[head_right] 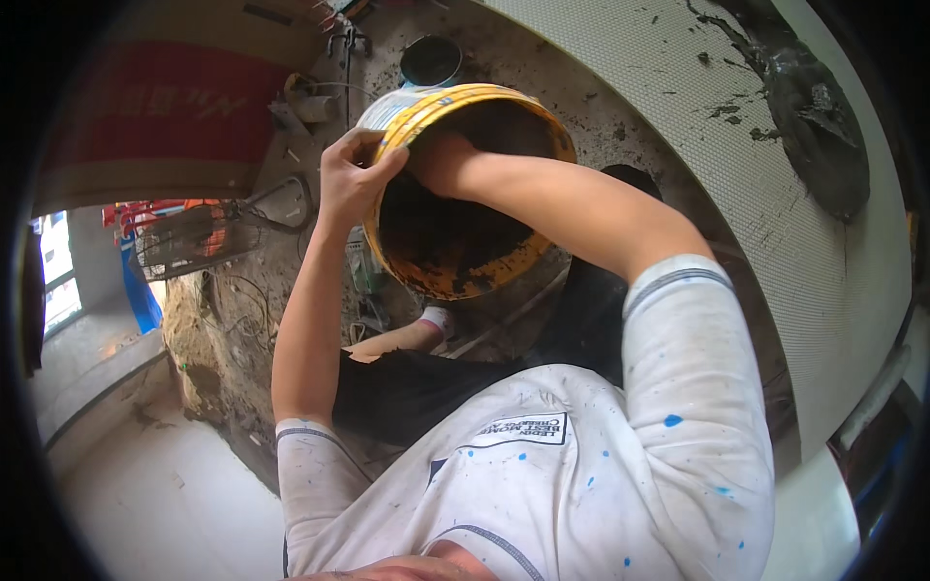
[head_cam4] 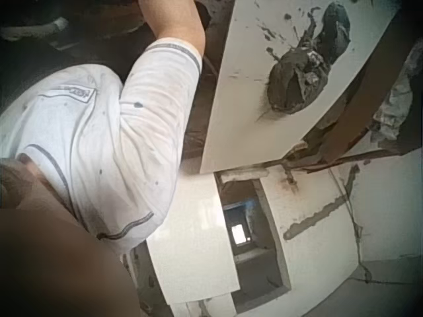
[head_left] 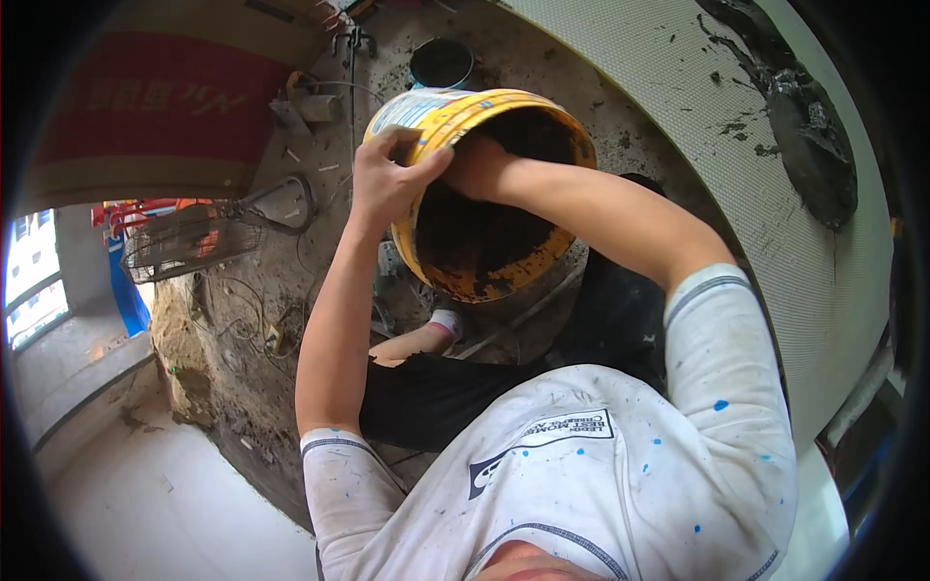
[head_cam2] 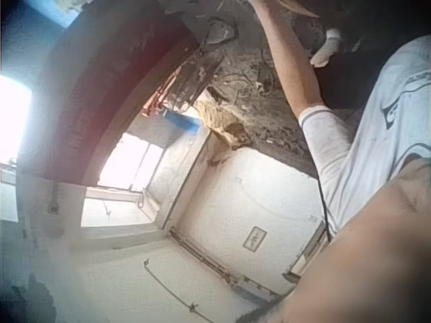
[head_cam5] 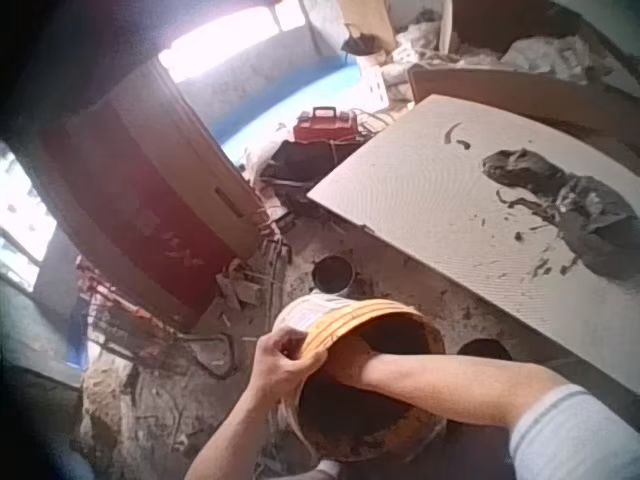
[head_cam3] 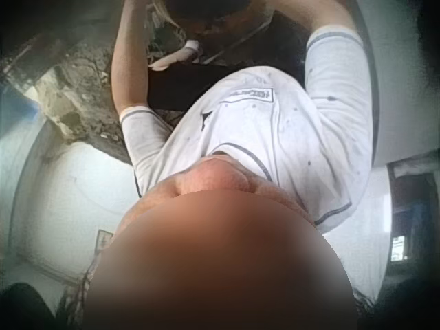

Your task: Spreading mortar onto the back of a large ceramic tile using a trowel.

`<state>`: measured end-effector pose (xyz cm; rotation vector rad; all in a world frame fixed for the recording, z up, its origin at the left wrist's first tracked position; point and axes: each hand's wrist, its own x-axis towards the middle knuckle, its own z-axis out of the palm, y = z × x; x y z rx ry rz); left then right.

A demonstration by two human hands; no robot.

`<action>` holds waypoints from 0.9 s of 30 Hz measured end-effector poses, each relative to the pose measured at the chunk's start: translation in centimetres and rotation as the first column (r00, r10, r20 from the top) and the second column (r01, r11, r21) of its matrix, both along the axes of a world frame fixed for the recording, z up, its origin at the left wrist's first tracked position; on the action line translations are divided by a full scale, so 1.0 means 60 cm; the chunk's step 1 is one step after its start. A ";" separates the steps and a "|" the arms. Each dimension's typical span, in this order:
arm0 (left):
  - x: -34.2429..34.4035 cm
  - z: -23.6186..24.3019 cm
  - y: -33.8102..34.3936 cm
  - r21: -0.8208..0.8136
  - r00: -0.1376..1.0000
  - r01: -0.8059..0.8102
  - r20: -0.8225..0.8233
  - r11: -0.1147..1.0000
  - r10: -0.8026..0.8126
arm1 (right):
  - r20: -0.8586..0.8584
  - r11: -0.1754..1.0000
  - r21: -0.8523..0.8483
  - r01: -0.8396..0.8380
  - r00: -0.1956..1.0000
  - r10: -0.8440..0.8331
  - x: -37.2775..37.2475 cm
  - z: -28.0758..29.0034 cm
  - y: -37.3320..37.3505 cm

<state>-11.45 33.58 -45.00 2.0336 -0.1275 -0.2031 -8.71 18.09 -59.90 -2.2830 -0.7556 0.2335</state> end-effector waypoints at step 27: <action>-0.030 0.004 -0.023 0.129 0.999 0.018 0.029 0.991 -0.022 | -0.404 0.880 -0.422 -0.220 0.914 0.036 -0.042 0.049 -0.072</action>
